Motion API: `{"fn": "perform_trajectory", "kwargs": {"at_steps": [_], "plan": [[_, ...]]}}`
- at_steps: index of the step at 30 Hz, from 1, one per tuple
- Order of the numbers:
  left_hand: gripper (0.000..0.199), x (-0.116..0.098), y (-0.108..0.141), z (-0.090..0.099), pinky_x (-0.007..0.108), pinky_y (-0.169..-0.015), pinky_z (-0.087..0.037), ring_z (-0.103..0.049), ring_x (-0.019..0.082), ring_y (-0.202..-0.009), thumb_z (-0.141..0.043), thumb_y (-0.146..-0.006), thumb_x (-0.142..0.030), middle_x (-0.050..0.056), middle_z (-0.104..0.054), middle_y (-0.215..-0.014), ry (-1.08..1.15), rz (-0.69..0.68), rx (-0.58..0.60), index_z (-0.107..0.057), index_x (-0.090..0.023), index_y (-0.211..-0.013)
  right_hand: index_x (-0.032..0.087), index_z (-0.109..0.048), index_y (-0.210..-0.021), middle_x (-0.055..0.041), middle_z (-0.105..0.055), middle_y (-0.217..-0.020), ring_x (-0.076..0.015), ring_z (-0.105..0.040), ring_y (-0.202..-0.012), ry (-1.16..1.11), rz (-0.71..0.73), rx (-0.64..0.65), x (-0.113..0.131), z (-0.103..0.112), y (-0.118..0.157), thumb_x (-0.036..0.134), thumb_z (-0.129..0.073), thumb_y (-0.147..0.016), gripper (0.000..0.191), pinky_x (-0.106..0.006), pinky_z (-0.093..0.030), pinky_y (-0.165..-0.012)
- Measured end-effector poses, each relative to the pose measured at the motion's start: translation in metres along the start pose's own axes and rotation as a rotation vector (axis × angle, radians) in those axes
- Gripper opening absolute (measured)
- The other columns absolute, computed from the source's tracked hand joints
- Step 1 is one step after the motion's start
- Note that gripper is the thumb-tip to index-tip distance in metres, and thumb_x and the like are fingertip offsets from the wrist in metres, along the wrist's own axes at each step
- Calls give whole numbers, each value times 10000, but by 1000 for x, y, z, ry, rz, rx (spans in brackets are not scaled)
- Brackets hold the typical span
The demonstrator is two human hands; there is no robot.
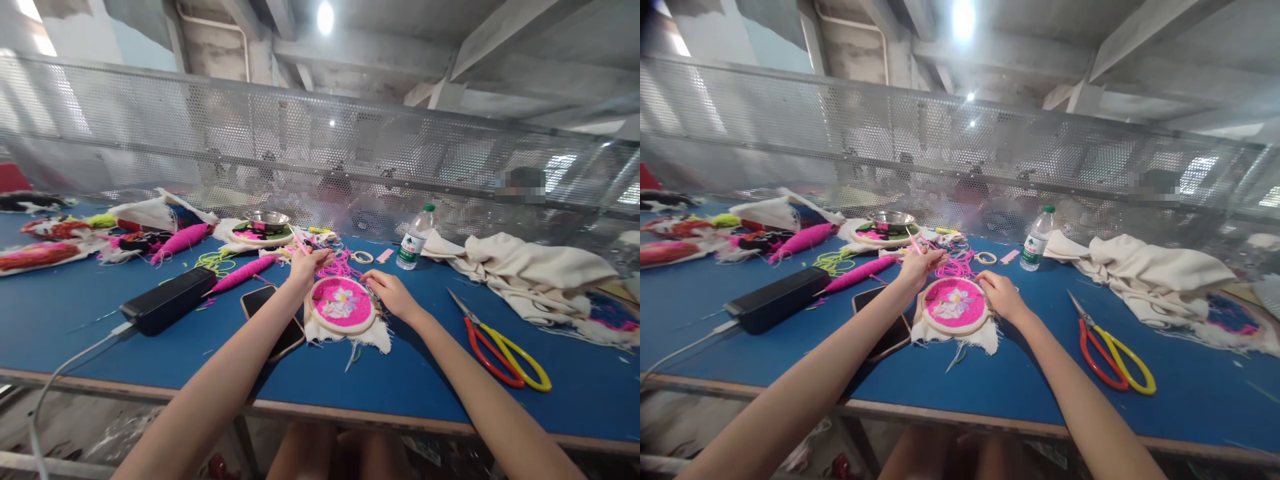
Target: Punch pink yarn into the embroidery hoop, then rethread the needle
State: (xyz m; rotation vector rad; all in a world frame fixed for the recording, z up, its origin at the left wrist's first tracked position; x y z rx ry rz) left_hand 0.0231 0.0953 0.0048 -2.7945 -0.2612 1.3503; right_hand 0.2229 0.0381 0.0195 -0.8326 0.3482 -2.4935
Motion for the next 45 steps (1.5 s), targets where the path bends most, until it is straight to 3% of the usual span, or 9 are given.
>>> {"fn": "perform_trajectory", "kwargs": {"at_steps": [12, 19, 28, 37, 45], "plan": [[481, -3, 0, 0, 322, -630, -592, -711, 214, -632, -745, -599, -9, 30, -679, -627, -15, -52, 10, -309, -204, -653, 177, -643, -903, -35, -674, -839, -168, -567, -733, -52, 5, 9, 2, -1, 1, 340, -390, -923, 302, -259, -369, -673], [491, -4, 3, -2, 312, -604, -589, -703, 205, -603, -757, -589, -20, 28, -681, -629, -18, -45, 18, -307, -205, -651, 186, -628, -789, 16, -574, -605, -137, -475, -563, 16, 19, 37, 2, -6, 2, 397, -442, -923, 312, -239, -285, -556], [474, -3, 7, -10, 331, -664, -587, -701, 191, -611, -741, -627, -21, 38, -680, -621, -8, -33, 25, -304, -205, -645, 198, -587, -731, -30, -644, -689, -162, -562, -662, 261, -7, 49, 3, -7, 1, 315, -393, -953, 316, -249, -247, -575], [476, 16, 30, -30, 303, -644, -563, -668, 159, -554, -789, -571, -50, 26, -666, -585, -30, -2, 111, -339, -196, -621, 200, -574, -733, -43, -667, -729, -167, -577, -664, 384, -23, 81, 13, -19, 3, 312, -400, -967, 312, -263, -201, -555], [456, 21, 29, -29, 294, -618, -553, -667, 160, -563, -790, -585, -67, 41, -671, -585, -86, 10, 115, -352, -195, -603, 203, -614, -792, -57, -699, -776, -188, -613, -707, 464, -4, 104, 18, -21, 3, 316, -399, -974, 304, -273, -199, -554]]}}
Point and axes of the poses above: each hand's wrist, its own y-axis away from the middle knuckle, its own z-axis out of the back of the hand, x = y × z, the point moved 6 cm from there along -y, towards the middle knuckle
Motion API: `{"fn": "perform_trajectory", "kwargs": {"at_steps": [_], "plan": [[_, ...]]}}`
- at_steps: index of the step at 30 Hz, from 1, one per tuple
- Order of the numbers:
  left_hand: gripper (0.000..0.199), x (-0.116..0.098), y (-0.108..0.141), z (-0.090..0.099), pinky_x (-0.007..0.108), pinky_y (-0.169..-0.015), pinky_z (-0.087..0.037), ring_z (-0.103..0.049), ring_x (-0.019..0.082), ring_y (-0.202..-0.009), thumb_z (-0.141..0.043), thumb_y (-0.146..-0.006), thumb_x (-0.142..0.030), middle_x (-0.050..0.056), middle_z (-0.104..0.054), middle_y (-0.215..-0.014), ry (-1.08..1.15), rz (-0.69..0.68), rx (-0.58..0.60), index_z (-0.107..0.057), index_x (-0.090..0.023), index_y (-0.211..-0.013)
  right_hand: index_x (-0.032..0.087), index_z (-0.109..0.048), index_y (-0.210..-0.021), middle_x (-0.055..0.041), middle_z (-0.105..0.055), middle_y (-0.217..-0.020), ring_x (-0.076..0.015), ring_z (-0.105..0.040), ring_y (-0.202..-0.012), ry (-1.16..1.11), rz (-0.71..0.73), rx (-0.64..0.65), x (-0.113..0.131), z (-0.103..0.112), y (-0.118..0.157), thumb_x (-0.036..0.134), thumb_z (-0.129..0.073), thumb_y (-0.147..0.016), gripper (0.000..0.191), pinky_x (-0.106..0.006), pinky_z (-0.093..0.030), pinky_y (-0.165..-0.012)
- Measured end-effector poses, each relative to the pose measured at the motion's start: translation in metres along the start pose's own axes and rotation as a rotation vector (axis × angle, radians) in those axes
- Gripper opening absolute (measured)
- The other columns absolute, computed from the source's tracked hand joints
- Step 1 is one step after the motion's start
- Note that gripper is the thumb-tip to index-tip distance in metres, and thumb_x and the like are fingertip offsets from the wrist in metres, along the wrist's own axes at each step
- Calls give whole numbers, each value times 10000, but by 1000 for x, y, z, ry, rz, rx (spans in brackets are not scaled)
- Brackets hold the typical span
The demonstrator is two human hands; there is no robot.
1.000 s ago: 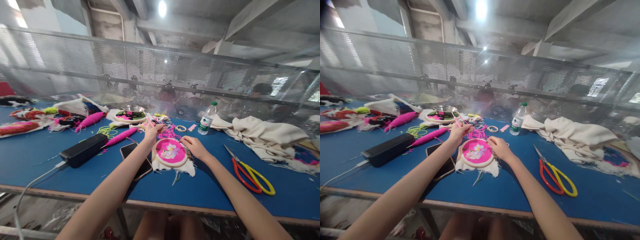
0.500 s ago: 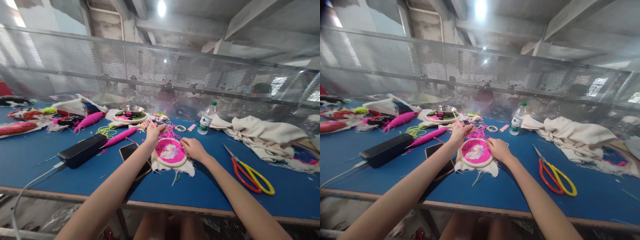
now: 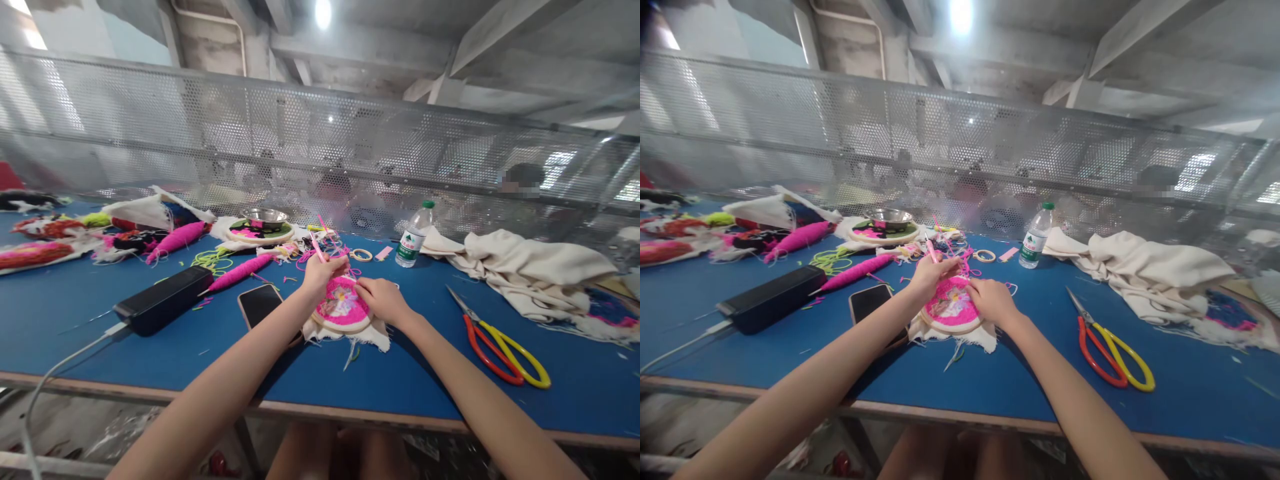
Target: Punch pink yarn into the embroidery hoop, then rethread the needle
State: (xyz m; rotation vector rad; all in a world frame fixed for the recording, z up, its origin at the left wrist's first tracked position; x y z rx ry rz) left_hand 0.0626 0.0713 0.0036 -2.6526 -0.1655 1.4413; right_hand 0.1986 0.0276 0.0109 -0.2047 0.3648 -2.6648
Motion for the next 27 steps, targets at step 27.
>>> {"fn": "perform_trajectory", "kwargs": {"at_steps": [27], "plan": [[479, -9, 3, -11, 299, -572, -534, -660, 178, -539, -784, -540, -93, 4, -626, -521, -131, -29, 127, -329, -208, -637, 223, -663, -947, -55, -711, -988, -234, -641, -971, -818, -176, -324, -40, 18, -2, 439, -562, -840, 262, -354, -463, -864]]}}
Point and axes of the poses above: each hand's wrist, its own y-axis away from the middle knuckle, its own z-axis out of the back of the hand, x = y × z, the point moved 6 cm from there along -y, towards the middle knuckle
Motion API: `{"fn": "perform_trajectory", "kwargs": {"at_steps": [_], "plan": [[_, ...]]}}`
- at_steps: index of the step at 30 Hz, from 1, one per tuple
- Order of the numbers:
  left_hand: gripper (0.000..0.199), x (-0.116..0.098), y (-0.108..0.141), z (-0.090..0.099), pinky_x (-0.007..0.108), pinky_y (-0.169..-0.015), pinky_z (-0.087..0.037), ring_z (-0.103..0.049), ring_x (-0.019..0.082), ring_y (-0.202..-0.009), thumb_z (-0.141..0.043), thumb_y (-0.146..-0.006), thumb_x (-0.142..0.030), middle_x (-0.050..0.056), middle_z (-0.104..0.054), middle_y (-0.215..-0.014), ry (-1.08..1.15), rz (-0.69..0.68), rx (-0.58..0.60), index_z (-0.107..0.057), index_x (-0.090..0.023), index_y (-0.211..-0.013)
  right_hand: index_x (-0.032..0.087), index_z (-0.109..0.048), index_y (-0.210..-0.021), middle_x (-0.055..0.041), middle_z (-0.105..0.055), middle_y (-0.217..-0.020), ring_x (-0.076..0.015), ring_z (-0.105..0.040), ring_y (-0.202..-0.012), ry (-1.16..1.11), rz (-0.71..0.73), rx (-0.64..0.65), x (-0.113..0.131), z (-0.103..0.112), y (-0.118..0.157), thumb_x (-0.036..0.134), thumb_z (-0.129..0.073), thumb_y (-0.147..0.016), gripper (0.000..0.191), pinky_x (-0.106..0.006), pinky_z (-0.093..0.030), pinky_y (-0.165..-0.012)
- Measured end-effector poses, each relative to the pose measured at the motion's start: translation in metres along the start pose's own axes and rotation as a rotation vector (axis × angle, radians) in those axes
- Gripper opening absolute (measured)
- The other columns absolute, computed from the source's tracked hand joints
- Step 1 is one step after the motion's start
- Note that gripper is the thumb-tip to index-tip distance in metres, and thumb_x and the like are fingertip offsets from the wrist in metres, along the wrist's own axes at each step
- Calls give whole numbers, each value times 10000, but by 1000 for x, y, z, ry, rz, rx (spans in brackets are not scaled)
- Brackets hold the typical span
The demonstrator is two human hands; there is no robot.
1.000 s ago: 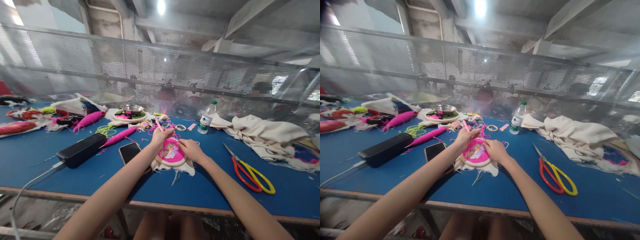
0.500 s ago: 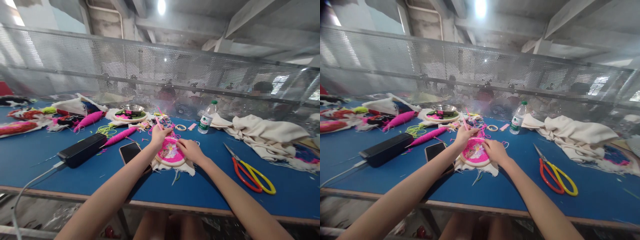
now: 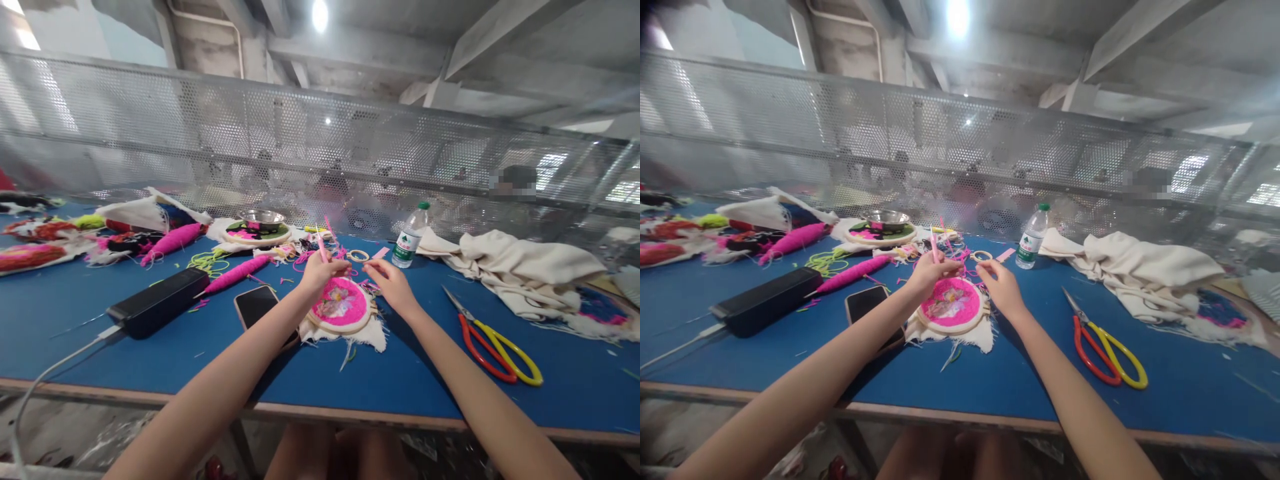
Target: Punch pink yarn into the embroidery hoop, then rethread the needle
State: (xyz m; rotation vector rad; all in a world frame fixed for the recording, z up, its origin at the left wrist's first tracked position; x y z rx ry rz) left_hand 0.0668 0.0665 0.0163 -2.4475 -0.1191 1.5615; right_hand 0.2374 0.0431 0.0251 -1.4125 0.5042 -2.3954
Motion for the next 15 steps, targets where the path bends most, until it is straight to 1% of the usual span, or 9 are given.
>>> {"fn": "perform_trajectory", "kwargs": {"at_steps": [3, 5, 7, 9, 13, 15], "plan": [[429, 3, 7, -14, 306, -599, -535, -656, 170, -546, -778, -569, -110, 21, -635, -544, -15, 37, 117, -362, -199, -625, 208, -673, -980, -59, -724, -966, -205, -668, -910, -369, -187, 236, -1, -23, 6, 455, -608, -812, 306, -321, -486, -838], [400, 3, 10, -18, 298, -626, -534, -655, 156, -562, -769, -597, -123, 24, -648, -569, -15, 23, 159, -377, -195, -632, 195, -686, -979, -66, -731, -930, -184, -678, -851, -499, -297, 325, -2, -33, 12, 447, -640, -803, 311, -300, -497, -811], [400, 1, 11, -18, 305, -653, -537, -664, 158, -591, -763, -605, -117, 30, -666, -596, -1, 3, 157, -374, -197, -651, 181, -698, -953, -71, -735, -882, -167, -679, -798, -568, -373, 344, -6, -37, 15, 421, -669, -797, 288, -282, -507, -779], [422, 0, 11, -18, 316, -664, -538, -675, 172, -614, -761, -604, -103, 34, -676, -607, 14, -8, 145, -356, -204, -666, 170, -706, -924, -73, -736, -843, -156, -676, -763, -607, -422, 334, -12, -37, 15, 391, -699, -785, 261, -270, -514, -751], [439, -3, 12, -18, 315, -653, -526, -671, 173, -599, -764, -606, -90, 31, -675, -604, 14, -31, 131, -349, -207, -687, 159, -714, -891, -64, -732, -816, -137, -667, -729, -655, -465, 323, -19, -36, 12, 368, -753, -741, 261, -246, -516, -733], [444, -3, 13, -18, 317, -650, -523, -669, 176, -596, -764, -608, -85, 31, -672, -603, 16, -28, 126, -346, -209, -690, 161, -712, -865, -50, -722, -785, -127, -653, -695, -651, -467, 311, -20, -36, 12, 380, -783, -702, 282, -235, -510, -695]]}}
Point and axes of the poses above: each hand's wrist, its own y-axis away from the middle knuckle, its own z-axis out of the back of the hand, x = y × z, the point moved 6 cm from there along -y, towards the middle knuckle
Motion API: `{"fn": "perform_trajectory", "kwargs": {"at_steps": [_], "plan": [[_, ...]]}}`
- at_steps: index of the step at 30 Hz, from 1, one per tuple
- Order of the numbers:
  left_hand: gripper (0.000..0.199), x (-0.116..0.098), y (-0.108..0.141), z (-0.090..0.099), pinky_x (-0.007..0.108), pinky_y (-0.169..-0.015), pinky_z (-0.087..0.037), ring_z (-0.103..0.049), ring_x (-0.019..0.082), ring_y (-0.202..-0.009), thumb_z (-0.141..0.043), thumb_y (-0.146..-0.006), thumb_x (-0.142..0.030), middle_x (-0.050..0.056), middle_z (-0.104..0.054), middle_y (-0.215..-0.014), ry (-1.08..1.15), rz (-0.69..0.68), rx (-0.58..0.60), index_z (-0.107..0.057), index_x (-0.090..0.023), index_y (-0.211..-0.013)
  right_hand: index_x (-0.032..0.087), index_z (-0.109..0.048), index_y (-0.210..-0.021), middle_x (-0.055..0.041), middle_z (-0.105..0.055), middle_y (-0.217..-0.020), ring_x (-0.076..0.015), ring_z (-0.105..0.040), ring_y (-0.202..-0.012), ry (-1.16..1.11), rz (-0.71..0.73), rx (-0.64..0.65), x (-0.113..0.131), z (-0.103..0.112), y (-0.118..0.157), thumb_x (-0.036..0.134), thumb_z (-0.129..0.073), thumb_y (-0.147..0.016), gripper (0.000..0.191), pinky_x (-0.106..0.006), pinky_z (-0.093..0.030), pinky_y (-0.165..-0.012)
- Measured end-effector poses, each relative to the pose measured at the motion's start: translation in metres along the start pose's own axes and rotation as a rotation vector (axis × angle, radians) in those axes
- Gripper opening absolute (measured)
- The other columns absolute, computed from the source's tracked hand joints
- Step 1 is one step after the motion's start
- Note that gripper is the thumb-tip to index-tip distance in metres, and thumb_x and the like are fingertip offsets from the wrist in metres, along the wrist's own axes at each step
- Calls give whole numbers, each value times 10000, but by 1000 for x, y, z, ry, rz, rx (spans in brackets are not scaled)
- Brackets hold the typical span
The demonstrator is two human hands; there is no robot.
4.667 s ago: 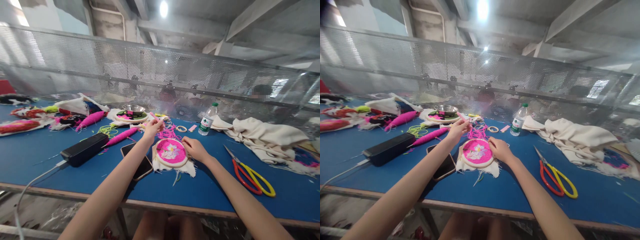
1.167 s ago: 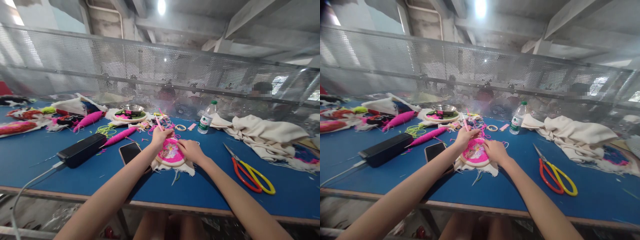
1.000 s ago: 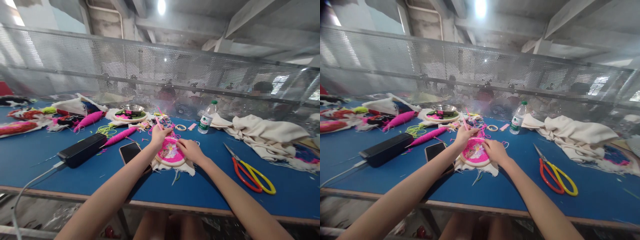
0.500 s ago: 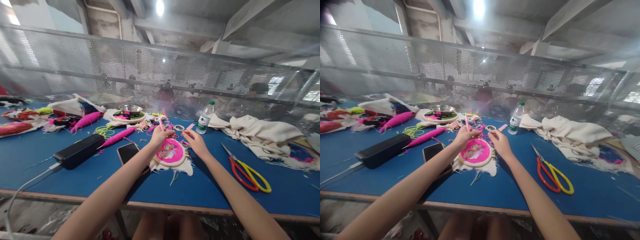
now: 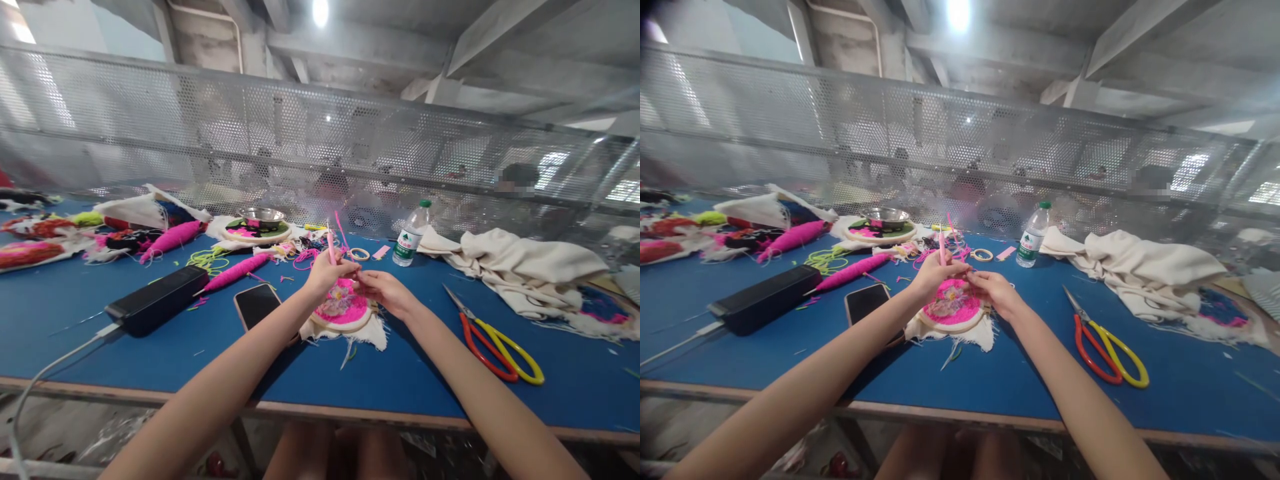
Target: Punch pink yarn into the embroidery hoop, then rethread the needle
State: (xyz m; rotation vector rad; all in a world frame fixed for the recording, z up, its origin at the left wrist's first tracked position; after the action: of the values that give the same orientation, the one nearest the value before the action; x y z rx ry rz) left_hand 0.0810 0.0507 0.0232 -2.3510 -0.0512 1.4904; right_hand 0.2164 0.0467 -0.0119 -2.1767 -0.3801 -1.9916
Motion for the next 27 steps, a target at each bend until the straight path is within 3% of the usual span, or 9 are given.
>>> {"fn": "perform_trajectory", "kwargs": {"at_steps": [4, 8, 11, 14, 16, 19, 23, 27], "plan": [[446, 0, 1, 0, 315, -642, -521, -664, 174, -591, -752, -617, -61, 19, -661, -587, 9, 3, -11, -337, -213, -678, 169, -694, -807, -29, -697, -729, -130, -631, -665, 48, 71, -27, 3, -1, 0, 424, -815, -630, 333, -250, -496, -683], [429, 1, 0, 0, 322, -683, -532, -668, 169, -613, -758, -621, -54, 26, -676, -619, 37, 24, -13, -360, -207, -665, 167, -672, -754, -34, -691, -716, -158, -640, -704, 186, 200, -66, 10, -1, 0, 473, -768, -658, 335, -294, -491, -749], [352, 8, -4, 3, 349, -783, -542, -695, 202, -729, -742, -713, -181, 104, -708, -728, 125, 220, 1, -399, -198, -638, 173, -662, -763, -35, -689, -698, -178, -644, -701, 346, 342, -131, 18, 7, 0, 461, -702, -722, 294, -305, -482, -731], [338, 13, -11, 17, 408, -830, -548, -697, 265, -891, -540, -882, -390, 182, -707, -852, 340, 430, -92, -420, -193, -636, 187, -643, -761, -36, -688, -698, -194, -646, -691, 574, 503, -245, 31, 20, 4, 408, -618, -795, 225, -303, -465, -693], [315, 7, -18, 35, 427, -813, -556, -686, 281, -956, -391, -942, -334, 209, -698, -921, 457, 390, -235, -435, -183, -669, 199, -636, -752, -31, -690, -708, -195, -641, -686, 793, 584, -334, 41, 26, 10, 359, -569, -834, 192, -297, -438, -678], [286, -6, -27, 61, 341, -785, -566, -675, 242, -998, -303, -944, -184, 200, -691, -991, 475, 285, -346, -435, -176, -690, 213, -634, -755, -18, -691, -722, -187, -628, -687, 1049, 639, -391, 49, 26, 16, 302, -532, -864, 174, -281, -393, -652], [226, -18, -33, 81, 273, -764, -567, -664, 219, -1025, -361, -914, -111, 177, -684, -1036, 483, 199, -399, -451, -168, -714, 218, -626, -777, -21, -684, -754, -192, -621, -739, 1141, 655, -371, 49, 21, 18, 281, -511, -878, 166, -271, -381, -658], [179, -22, -33, 83, 264, -762, -573, -663, 218, -1026, -394, -913, -100, 174, -681, -1051, 498, 158, -396, -496, -156, -776, 220, -632, -800, -28, -678, -777, -197, -611, -763, 1186, 652, -338, 46, 16, 17, 282, -515, -883, 156, -280, -382, -688]]}}
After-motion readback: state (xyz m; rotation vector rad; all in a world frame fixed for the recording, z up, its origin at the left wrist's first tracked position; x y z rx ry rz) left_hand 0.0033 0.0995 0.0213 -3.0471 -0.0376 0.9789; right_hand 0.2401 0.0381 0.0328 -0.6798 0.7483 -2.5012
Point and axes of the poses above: each hand's wrist, its own y-axis away from the middle knuckle, its own z-axis out of the back of the hand, x = y × z, the point moved 6 cm from there along -y, towards the middle knuckle
